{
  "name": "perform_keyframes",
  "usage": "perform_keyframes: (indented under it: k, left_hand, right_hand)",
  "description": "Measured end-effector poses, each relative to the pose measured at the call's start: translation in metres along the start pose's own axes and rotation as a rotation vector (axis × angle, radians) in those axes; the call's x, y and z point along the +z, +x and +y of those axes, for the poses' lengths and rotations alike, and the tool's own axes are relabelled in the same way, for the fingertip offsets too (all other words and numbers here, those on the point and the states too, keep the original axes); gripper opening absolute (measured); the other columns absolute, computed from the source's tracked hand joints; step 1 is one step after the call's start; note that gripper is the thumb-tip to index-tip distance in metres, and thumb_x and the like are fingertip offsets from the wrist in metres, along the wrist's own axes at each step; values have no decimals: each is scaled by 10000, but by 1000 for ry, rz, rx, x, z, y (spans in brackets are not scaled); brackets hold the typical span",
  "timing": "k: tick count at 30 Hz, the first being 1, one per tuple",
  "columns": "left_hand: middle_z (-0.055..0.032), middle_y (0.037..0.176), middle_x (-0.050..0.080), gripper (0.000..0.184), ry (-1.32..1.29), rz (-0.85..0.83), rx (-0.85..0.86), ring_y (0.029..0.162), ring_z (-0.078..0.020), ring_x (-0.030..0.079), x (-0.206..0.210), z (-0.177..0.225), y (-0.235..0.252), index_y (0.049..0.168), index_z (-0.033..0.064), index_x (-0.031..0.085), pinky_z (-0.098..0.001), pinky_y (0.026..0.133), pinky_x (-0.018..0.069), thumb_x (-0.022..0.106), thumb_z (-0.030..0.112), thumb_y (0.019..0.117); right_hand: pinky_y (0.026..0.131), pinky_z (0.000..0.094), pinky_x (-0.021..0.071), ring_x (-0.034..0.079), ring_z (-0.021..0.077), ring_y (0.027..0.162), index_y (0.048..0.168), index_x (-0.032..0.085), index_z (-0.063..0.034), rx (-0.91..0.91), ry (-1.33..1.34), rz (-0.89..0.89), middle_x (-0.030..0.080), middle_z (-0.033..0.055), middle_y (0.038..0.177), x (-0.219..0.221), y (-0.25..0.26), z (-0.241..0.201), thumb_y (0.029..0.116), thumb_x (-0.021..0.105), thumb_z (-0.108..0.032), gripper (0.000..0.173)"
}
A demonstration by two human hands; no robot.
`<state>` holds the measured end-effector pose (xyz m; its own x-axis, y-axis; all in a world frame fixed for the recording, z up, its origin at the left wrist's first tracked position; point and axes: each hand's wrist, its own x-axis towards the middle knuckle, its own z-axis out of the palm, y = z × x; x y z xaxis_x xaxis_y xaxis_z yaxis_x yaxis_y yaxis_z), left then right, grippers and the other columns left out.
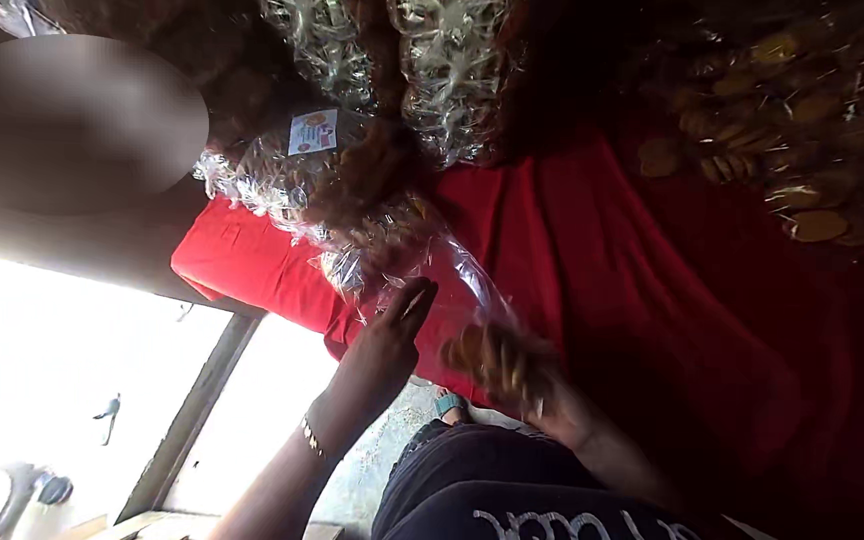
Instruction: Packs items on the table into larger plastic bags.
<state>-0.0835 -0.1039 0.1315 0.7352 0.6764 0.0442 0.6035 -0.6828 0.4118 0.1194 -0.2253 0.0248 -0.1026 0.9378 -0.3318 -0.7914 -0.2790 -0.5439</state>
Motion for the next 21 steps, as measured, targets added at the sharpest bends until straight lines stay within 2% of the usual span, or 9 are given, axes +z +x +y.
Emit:
perform_keyframes:
  k: [3, 6, 9, 11, 13, 16, 18, 20, 21]
  left_hand:
    - [-207, 1431, 549, 723, -62, 104, 24, 1022, -286, 709, 15, 10, -12, 1528, 34, 430, -403, 768, 604, 571, -82, 828]
    - [-173, 895, 715, 340, 71, 243, -108, 717, -326, 708, 36, 9, 3, 1233, 15, 692, -473, 617, 571, 621, 68, 906]
    - [-115, 673, 657, 246, 18, 229, -206, 607, -285, 670, 36, 9, 20, 939, 13, 714, -471, 576, 530, 589, 219, 989]
    - [-55, 590, 596, 233, -34, 273, -168, 509, -203, 600, 32, 18, 20, 886, 45, 692, -386, 494, 487, 583, 233, 970]
    - [-36, 577, 575, 178, -84, 250, -105, 480, -175, 574, 28, 29, 16, 908, 46, 678, -349, 467, 473, 591, 199, 939]
    - [-75, 643, 632, 197, -172, 100, -66, 543, -232, 641, 27, 43, 24, 1043, 12, 653, -414, 516, 528, 609, 174, 940]
    - [-97, 688, 660, 214, -194, 49, -2, 602, -265, 675, 33, 54, 36, 1083, 14, 664, -446, 553, 546, 606, 175, 955]
    - [-97, 643, 640, 169, -139, 99, 116, 569, -287, 672, 45, 64, 46, 1032, 33, 679, -457, 508, 532, 613, 168, 953]
    - [-69, 590, 610, 134, -93, 174, 189, 509, -261, 646, 52, 66, 50, 980, 58, 683, -424, 451, 510, 616, 168, 941]
  right_hand:
    - [797, 340, 617, 702, 179, 946, 1315, 481, -23, -181, -103, 452, 671, 100, 1084, 2, 14, -13, 1026, 484, -185, 331]
    - [841, 354, 612, 718, 167, 944, 1320, 518, 49, -307, -518, 114, 726, 81, 1061, -8, 6, -2, 848, 794, -260, 629]
    - [843, 321, 600, 705, 122, 945, 1272, 540, -2, -124, -485, 8, 714, 26, 1044, 4, 13, 6, 813, 762, -131, 526]
    - [818, 355, 598, 696, 172, 911, 1252, 558, 30, -116, -307, 203, 698, 89, 1019, 1, 33, 12, 942, 628, -77, 335]
    - [851, 311, 593, 682, 140, 957, 1290, 529, 42, -310, -402, 425, 673, 102, 1082, -8, 47, 11, 879, 732, -126, 488]
    - [1029, 452, 487, 599, 310, 1215, 1264, 573, 123, -721, -1236, 469, 605, 269, 1301, -26, 47, 16, 755, 762, -445, 785]
    - [1113, 524, 405, 532, 427, 1308, 1263, 618, 85, -547, -1582, 341, 556, 331, 1369, 9, 28, -4, 809, 746, -308, 614]
    - [1155, 355, 329, 488, 263, 1373, 1387, 543, 78, -30, -1540, 279, 552, 226, 1441, 62, 33, -37, 1004, 567, -129, 436]
    - [1044, 233, 414, 579, 182, 1224, 1324, 564, 115, -203, -1320, 380, 624, 220, 1304, 61, 55, -28, 1025, 501, -71, 357]
